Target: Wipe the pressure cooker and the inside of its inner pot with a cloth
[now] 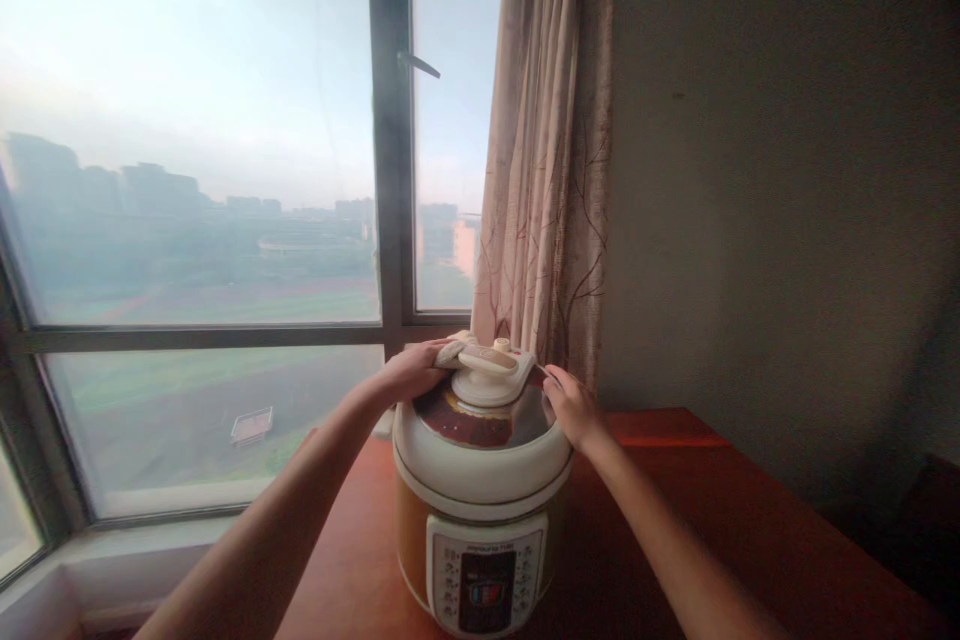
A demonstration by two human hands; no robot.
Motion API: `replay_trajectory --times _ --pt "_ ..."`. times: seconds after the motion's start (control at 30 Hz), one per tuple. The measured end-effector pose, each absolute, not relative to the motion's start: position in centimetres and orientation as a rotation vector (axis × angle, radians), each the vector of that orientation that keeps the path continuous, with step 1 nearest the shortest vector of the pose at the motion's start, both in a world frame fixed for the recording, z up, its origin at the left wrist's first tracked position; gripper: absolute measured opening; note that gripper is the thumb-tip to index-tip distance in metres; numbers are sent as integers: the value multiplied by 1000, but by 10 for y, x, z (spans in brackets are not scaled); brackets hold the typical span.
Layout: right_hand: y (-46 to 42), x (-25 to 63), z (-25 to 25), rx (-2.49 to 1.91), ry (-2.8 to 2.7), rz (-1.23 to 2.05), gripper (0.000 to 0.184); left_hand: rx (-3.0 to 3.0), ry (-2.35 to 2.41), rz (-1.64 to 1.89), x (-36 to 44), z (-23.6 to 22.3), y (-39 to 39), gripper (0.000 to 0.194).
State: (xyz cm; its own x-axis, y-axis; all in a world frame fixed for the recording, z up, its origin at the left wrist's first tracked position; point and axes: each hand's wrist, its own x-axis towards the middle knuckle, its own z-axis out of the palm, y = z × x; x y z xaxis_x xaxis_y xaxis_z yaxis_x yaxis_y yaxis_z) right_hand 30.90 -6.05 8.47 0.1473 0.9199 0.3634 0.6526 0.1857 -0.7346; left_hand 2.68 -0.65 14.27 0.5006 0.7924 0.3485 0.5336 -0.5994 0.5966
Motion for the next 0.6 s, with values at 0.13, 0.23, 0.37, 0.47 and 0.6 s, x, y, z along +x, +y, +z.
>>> replay_trajectory --times 0.13,0.23,0.37,0.47,0.6 --pt "-59 310 85 -1508 -1609 407 54 2481 1106 925 18 140 -29 45" --pt "-58 311 85 -1491 -1619 421 53 2552 1059 982 11 138 -54 47" --pt "-56 312 84 -1479 -1607 427 52 2662 1086 965 11 141 -97 46" --pt "-55 313 82 -1474 -1596 433 52 2729 1223 936 20 143 -128 53" --pt "-54 313 82 -1466 -1601 445 54 2840 1345 887 33 131 -165 66"
